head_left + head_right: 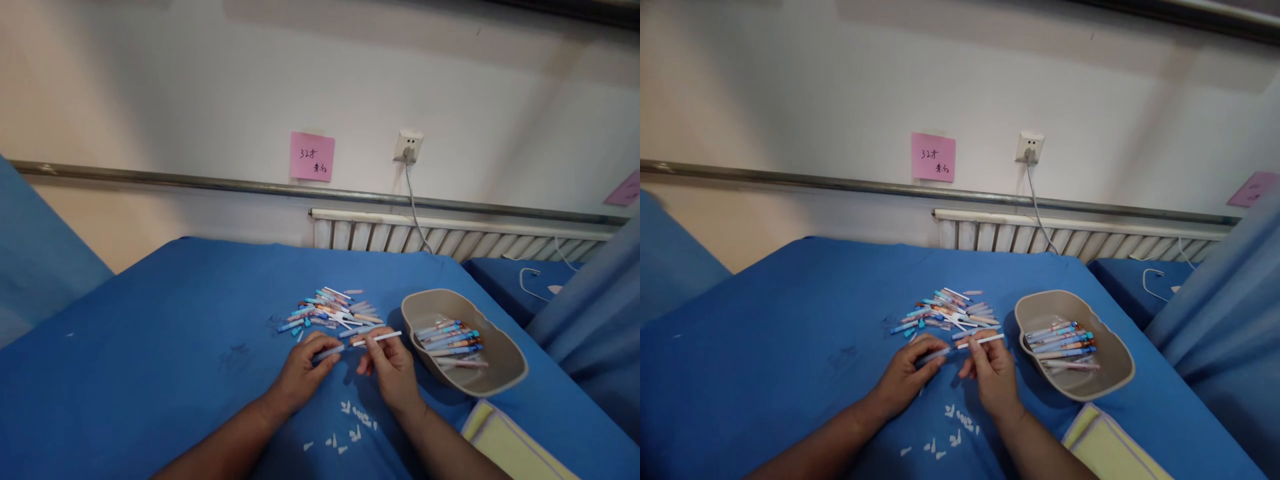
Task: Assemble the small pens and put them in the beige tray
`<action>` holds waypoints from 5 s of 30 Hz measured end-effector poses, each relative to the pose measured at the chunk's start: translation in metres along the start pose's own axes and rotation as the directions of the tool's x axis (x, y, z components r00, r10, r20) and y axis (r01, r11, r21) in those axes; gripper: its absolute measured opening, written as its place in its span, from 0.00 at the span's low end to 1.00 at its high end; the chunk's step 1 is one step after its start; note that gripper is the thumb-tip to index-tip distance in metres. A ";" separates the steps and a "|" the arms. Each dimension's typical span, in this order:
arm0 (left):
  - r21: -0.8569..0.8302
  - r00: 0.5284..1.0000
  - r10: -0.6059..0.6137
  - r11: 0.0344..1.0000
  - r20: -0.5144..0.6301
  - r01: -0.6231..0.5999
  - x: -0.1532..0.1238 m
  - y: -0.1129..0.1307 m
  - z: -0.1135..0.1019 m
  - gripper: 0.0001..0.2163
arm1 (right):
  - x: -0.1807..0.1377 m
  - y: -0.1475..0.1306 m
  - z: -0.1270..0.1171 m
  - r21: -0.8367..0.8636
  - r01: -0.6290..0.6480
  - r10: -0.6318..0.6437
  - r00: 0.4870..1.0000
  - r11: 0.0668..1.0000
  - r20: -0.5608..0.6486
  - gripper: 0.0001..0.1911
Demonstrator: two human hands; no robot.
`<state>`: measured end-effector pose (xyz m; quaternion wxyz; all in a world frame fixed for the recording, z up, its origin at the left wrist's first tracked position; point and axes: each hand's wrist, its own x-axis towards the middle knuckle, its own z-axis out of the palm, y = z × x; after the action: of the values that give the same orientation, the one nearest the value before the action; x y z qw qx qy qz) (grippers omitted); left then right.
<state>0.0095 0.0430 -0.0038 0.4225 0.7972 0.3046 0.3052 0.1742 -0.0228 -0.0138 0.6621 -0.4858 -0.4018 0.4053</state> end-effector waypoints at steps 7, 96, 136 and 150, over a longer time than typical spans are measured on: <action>-0.033 1.000 -0.007 0.999 0.012 0.008 0.000 0.003 0.000 0.09 | -0.002 0.004 0.003 -0.034 0.010 -0.008 0.998 0.999 0.059 0.11; -0.248 0.933 -0.357 0.908 -0.041 0.337 0.015 -0.013 -0.014 0.14 | 0.009 0.029 0.006 0.003 -0.072 0.070 0.981 0.997 0.179 0.18; -0.014 0.970 -0.217 0.976 0.109 0.219 0.009 -0.010 -0.014 0.14 | 0.019 0.017 -0.009 0.276 -0.271 0.242 0.961 0.922 0.134 0.19; 0.116 0.977 -0.166 0.982 0.137 0.151 0.010 -0.006 -0.021 0.14 | 0.023 0.022 -0.020 -0.091 -0.088 0.080 0.992 0.992 -0.093 0.16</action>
<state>-0.0011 0.0632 0.0033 0.4242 0.8116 0.3511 0.1950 0.1973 -0.0033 -0.0364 0.6380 -0.5508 -0.3695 0.3912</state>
